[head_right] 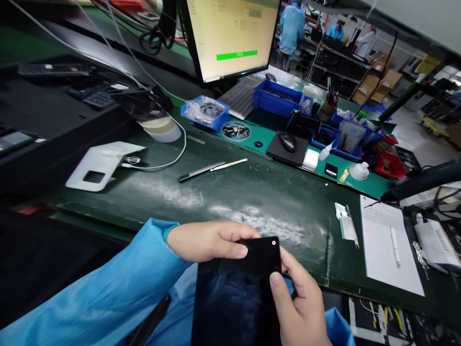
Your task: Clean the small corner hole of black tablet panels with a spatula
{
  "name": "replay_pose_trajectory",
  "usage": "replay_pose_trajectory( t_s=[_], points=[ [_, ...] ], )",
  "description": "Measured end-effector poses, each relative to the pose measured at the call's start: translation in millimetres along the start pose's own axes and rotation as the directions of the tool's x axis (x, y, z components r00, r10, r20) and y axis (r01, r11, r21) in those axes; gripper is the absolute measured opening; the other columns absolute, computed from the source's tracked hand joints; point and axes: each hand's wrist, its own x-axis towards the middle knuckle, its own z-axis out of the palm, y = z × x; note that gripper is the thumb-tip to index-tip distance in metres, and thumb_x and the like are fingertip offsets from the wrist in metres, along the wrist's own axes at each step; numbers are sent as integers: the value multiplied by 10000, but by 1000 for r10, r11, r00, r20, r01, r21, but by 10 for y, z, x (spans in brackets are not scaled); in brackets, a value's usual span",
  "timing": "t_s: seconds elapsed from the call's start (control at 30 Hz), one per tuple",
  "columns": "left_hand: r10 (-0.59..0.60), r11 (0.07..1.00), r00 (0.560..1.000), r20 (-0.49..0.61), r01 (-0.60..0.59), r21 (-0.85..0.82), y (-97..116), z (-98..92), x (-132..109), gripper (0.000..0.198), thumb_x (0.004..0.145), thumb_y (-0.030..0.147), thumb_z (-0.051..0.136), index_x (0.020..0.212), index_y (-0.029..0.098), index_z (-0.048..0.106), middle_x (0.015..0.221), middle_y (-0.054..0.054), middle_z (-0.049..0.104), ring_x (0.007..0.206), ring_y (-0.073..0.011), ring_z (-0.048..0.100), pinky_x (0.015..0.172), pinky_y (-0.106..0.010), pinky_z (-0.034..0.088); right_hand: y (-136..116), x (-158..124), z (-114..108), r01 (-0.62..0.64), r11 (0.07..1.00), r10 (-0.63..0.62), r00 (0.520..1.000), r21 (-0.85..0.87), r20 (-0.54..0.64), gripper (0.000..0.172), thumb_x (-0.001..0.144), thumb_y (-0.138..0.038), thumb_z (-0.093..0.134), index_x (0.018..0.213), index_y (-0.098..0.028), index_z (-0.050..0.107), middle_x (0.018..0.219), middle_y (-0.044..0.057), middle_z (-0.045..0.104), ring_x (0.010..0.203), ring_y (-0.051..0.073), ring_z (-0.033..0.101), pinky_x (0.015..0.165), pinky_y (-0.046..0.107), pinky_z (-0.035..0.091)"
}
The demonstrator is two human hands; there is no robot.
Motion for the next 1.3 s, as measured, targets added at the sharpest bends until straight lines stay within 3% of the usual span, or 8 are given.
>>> replay_pose_trajectory(
  t_s=[0.37, 0.8, 1.07, 1.3],
  points=[
    [-31, 982, 998, 45, 39, -182, -131, -66, 65, 417, 884, 504, 790, 1148, 193, 709, 1015, -22, 718, 888, -160, 658, 876, -279, 494, -29, -3, -17, -32, 999, 33, 999, -19, 33, 414, 1000, -391, 644, 1403, -302, 673, 1408, 62, 683, 1312, 284, 650, 1118, 438, 523],
    [-37, 968, 997, 72, 54, -246, -209, -123, 128, 373, 878, 462, 809, 1117, 191, 715, 980, -12, 726, 834, -147, 652, 814, -259, 499, 27, 18, -15, -79, 997, 79, 996, 6, 52, 432, 1003, -413, 641, 1430, -354, 645, 1458, 42, 648, 1353, 283, 616, 1161, 458, 475],
    [-31, 959, 996, 84, 53, -277, -261, -149, 131, 366, 876, 439, 815, 1134, 197, 719, 962, -3, 727, 806, -133, 644, 777, -235, 492, 24, 9, -11, -73, 997, 73, 996, -12, 54, 443, 999, -421, 640, 1431, -323, 648, 1454, 58, 648, 1351, 296, 617, 1158, 494, 465],
    [15, 970, 996, 86, 6, -241, -271, -152, 121, 387, 893, 451, 789, 1173, 194, 713, 1052, -30, 749, 884, -169, 682, 871, -288, 507, 28, -11, -26, -46, 999, 46, 996, -11, 78, 466, 1003, -389, 641, 1462, -308, 618, 1489, 57, 619, 1381, 289, 592, 1169, 469, 466]
  ],
)
